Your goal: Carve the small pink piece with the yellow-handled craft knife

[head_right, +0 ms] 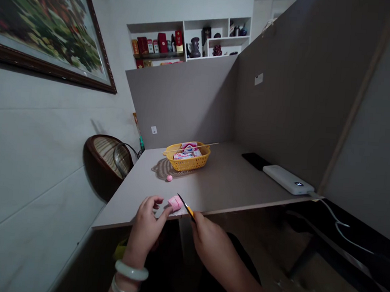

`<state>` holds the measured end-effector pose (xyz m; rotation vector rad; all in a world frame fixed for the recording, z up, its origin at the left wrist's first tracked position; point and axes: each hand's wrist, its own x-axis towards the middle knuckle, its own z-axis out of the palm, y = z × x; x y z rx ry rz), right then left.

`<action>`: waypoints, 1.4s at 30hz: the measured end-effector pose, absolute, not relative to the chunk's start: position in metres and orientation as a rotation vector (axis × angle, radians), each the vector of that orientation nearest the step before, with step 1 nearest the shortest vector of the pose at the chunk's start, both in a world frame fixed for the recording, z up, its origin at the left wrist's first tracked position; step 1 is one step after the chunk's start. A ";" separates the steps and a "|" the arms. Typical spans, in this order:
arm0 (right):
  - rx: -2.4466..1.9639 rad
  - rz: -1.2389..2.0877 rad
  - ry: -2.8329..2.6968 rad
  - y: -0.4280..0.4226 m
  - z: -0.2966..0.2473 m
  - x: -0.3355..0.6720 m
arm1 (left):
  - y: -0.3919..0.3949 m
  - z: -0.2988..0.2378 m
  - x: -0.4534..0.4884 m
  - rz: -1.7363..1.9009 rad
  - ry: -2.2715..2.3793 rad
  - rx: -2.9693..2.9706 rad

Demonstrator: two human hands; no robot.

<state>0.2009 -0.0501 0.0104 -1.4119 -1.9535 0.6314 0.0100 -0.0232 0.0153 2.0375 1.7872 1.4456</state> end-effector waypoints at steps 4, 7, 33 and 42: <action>-1.509 0.549 -2.083 -0.047 0.013 0.198 | -0.008 0.012 0.012 1.255 1.788 2.168; -1.541 0.501 -2.138 -0.046 0.014 0.195 | -0.004 0.009 0.013 1.186 1.799 2.235; -1.649 0.439 -2.179 -0.058 0.004 0.182 | -0.004 -0.003 0.014 1.292 1.817 2.260; -1.649 0.458 -2.183 -0.052 0.008 0.177 | -0.005 -0.002 0.015 1.300 1.843 2.268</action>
